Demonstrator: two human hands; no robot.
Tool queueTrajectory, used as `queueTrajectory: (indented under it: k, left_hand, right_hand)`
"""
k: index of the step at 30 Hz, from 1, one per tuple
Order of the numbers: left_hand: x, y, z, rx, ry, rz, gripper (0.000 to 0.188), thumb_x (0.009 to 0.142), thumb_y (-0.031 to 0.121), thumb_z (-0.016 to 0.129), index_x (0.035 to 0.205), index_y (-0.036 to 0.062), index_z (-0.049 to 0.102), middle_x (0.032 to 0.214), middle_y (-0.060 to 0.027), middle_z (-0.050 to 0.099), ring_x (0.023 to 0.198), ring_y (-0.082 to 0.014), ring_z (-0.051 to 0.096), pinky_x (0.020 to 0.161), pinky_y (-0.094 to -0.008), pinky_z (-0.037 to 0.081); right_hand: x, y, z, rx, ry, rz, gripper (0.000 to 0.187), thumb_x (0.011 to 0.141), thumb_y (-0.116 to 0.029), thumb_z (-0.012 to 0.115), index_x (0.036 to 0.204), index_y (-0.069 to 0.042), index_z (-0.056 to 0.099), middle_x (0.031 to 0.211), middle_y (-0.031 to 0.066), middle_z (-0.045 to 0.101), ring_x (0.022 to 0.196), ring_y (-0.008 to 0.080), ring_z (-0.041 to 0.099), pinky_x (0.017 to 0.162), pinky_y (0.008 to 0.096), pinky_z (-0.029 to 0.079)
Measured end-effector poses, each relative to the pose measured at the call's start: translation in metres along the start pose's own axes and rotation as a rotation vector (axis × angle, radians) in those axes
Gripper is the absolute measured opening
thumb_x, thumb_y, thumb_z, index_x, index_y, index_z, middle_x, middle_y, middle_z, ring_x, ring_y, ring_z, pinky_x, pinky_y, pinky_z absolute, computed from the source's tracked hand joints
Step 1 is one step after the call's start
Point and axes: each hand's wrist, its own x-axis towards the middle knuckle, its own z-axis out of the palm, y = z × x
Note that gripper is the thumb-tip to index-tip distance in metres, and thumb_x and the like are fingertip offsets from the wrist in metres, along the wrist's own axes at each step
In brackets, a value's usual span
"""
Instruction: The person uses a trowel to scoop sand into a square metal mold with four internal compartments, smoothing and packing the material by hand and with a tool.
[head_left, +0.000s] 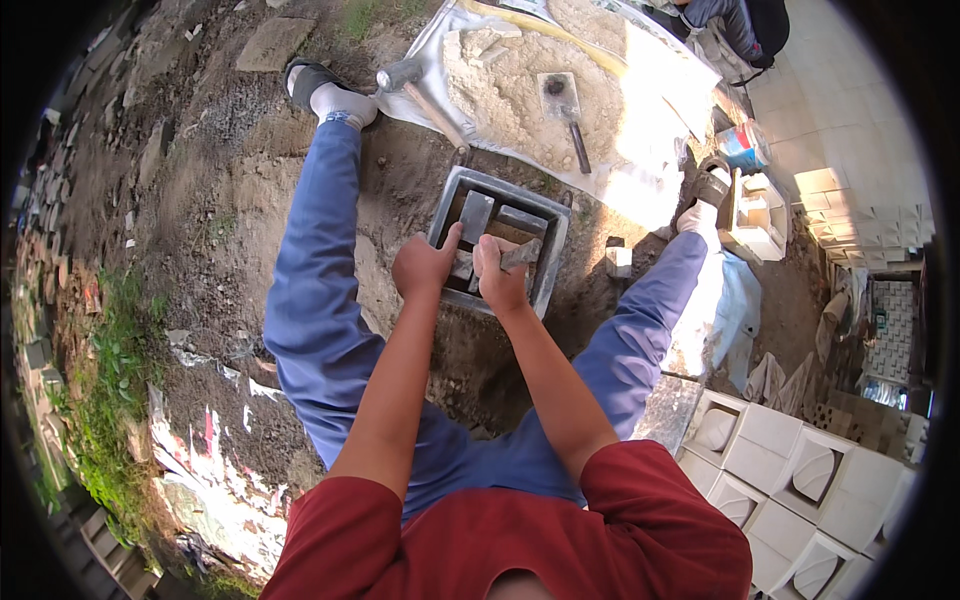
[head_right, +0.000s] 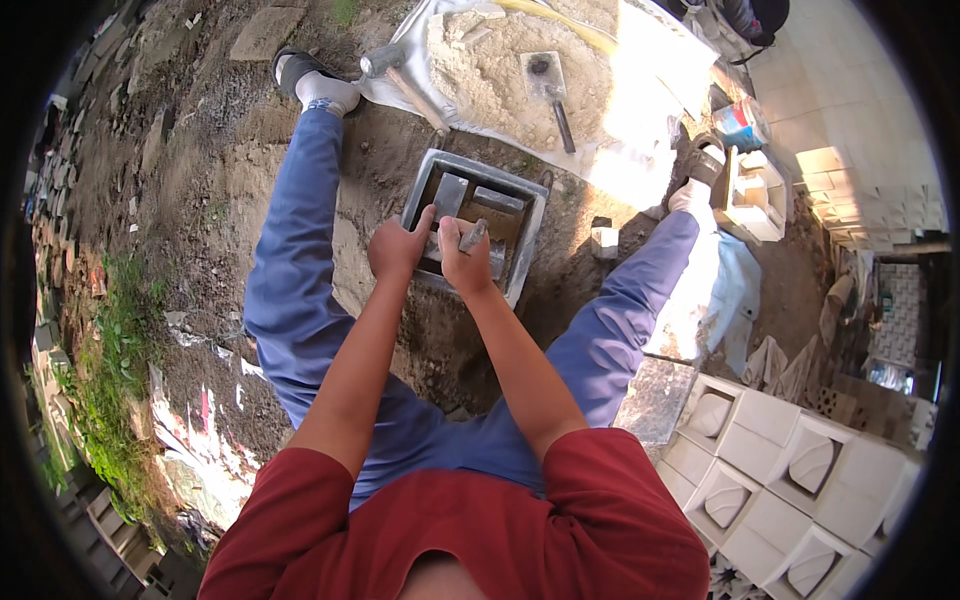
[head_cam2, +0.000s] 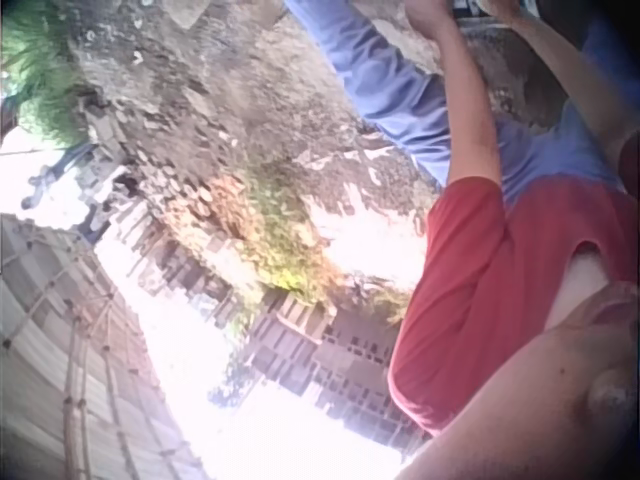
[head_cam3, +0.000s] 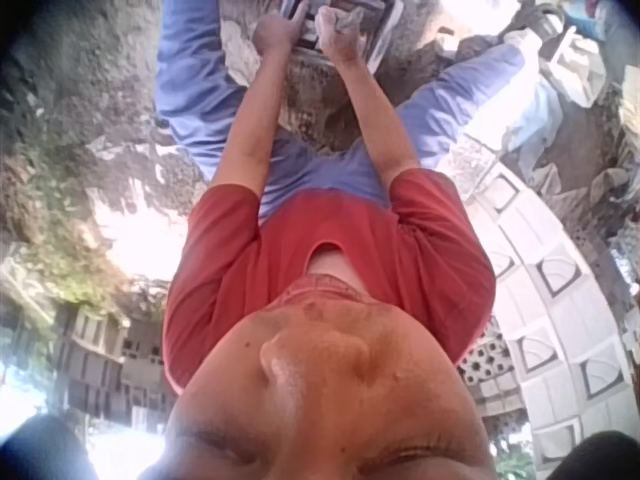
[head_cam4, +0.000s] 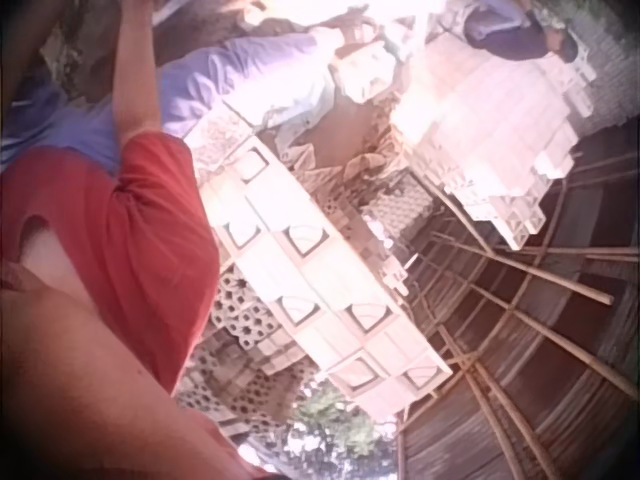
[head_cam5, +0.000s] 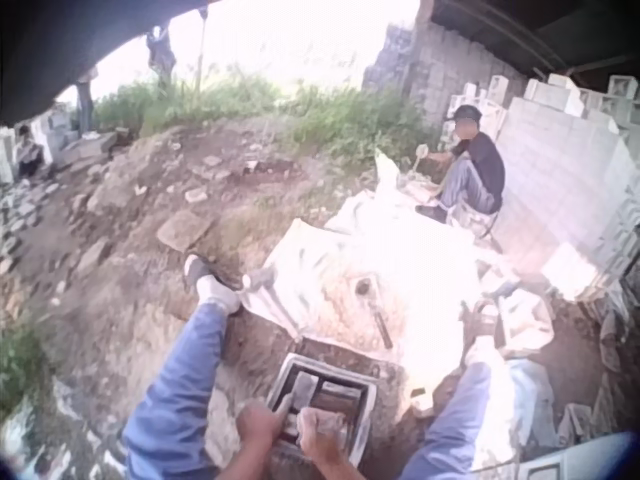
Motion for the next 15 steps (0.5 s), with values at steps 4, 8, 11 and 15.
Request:
queueTrajectory:
  k: [4, 8, 11, 15]
  left_hand:
    - [-0.001, -0.001, 0.001, -0.001, -0.015, -0.01, 0.081, 0.079, 0.08, 0.061, 0.089, 0.0003, 0.075, 0.091, -0.0243, 0.073, 0.088, -0.0416, 0.072, 0.078, -0.0498, 0.057]
    - [0.002, -0.004, -0.009, -0.007, -0.017, -0.001, 0.085, 0.079, 0.081, 0.059, 0.092, -0.001, 0.075, 0.091, -0.0264, 0.073, 0.09, -0.0426, 0.072, 0.08, -0.0502, 0.057]
    - [0.001, 0.0, -0.003, -0.009, -0.031, -0.015, 0.084, 0.08, 0.081, 0.059, 0.091, -0.0015, 0.075, 0.089, -0.0269, 0.073, 0.089, -0.0431, 0.072, 0.079, -0.0502, 0.057]
    - [0.003, -0.006, 0.0, 0.006, -0.036, -0.033, 0.083, 0.08, 0.08, 0.059, 0.09, -0.001, 0.075, 0.089, -0.0267, 0.073, 0.088, -0.0435, 0.072, 0.078, -0.0503, 0.057]
  right_hand:
    - [0.007, -0.002, -0.001, -0.104, -0.017, 0.01, 0.048, 0.107, -0.03, 0.053, 0.065, -0.009, 0.044, 0.06, -0.0067, 0.042, 0.055, 0.0034, 0.035, 0.049, 0.029, 0.024]
    - [0.0, -0.043, 0.015, 0.031, 0.028, 0.058, 0.051, 0.107, -0.031, 0.053, 0.063, -0.008, 0.041, 0.059, -0.0049, 0.04, 0.055, 0.0051, 0.032, 0.05, 0.0316, 0.025]
    - [-0.005, -0.004, -0.001, -0.13, -0.029, -0.11, 0.051, 0.107, -0.029, 0.052, 0.063, -0.007, 0.041, 0.059, -0.0049, 0.04, 0.056, 0.0048, 0.032, 0.05, 0.0314, 0.025]
    - [0.004, -0.004, 0.007, -0.088, 0.032, 0.046, 0.05, 0.108, -0.027, 0.051, 0.062, -0.007, 0.041, 0.059, -0.0054, 0.04, 0.056, 0.0044, 0.031, 0.051, 0.0309, 0.024]
